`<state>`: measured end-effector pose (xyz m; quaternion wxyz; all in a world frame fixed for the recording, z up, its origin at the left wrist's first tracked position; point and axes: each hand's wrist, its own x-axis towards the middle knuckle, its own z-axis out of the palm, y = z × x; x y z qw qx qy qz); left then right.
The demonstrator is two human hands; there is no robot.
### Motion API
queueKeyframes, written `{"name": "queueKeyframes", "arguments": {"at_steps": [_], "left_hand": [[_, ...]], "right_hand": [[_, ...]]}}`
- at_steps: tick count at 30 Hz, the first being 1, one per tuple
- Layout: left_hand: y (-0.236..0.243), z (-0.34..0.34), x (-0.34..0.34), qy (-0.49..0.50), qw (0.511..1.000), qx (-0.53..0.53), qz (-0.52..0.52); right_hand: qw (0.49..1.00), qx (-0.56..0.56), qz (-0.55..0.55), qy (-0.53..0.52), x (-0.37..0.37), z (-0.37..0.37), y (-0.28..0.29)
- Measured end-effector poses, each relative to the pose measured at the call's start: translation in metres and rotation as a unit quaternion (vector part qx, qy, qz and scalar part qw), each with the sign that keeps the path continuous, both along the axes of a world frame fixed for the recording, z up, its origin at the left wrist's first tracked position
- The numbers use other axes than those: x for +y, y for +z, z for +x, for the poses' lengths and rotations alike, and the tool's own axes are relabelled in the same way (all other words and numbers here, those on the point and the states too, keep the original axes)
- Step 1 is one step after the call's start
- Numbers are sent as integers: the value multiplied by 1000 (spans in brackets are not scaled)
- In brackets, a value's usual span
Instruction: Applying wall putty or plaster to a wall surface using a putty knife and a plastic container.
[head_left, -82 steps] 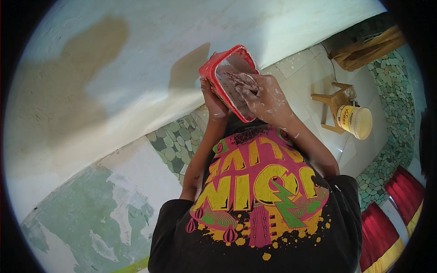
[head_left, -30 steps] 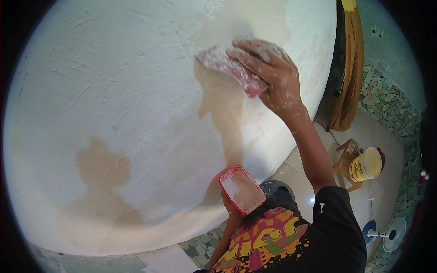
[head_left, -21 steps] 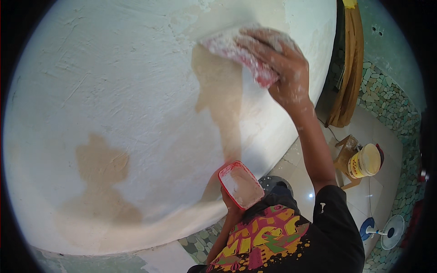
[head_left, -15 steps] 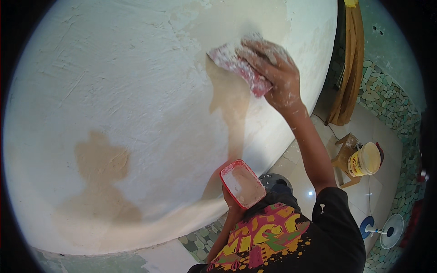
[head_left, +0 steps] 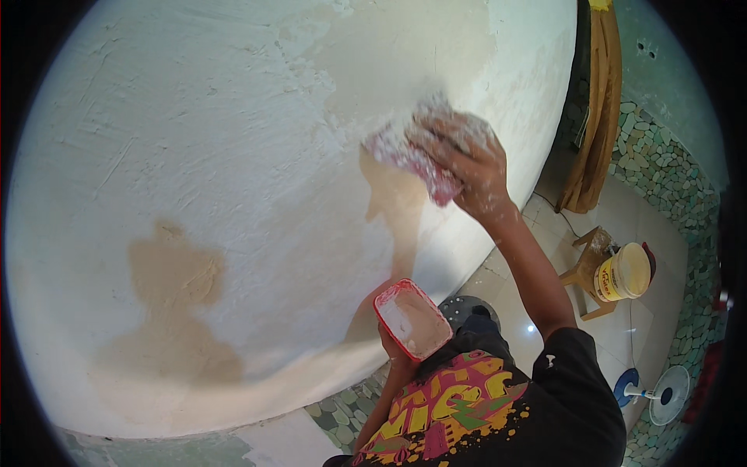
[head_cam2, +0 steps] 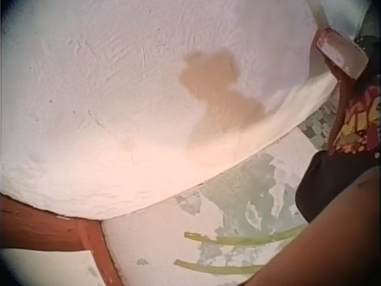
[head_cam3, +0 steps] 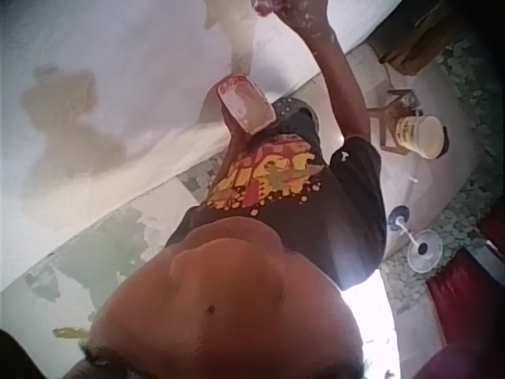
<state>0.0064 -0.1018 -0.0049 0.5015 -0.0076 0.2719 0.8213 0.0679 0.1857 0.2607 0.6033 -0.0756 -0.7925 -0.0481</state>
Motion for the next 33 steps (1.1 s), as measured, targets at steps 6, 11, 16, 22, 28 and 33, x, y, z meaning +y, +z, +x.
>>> {"name": "queueKeyframes", "arguments": {"at_steps": [6,11,16,22,28,33], "left_hand": [[3,-6,14,2,1000,-5,25],[9,3,62,13,996,-74,53],[16,7,87,44,997,-51,32],[9,2,87,79,997,-3,-3],[5,-2,77,82,997,-3,-16],[-8,19,86,99,992,48,-61]], "right_hand": [[997,64,29,-34,0,11,34],[992,128,-21,-4,61,-14,79],[992,87,-94,18,55,-19,35],[964,152,-204,75,69,4,47],[938,143,-279,-148,106,11,68],[960,116,-252,-41,63,16,65]]}}
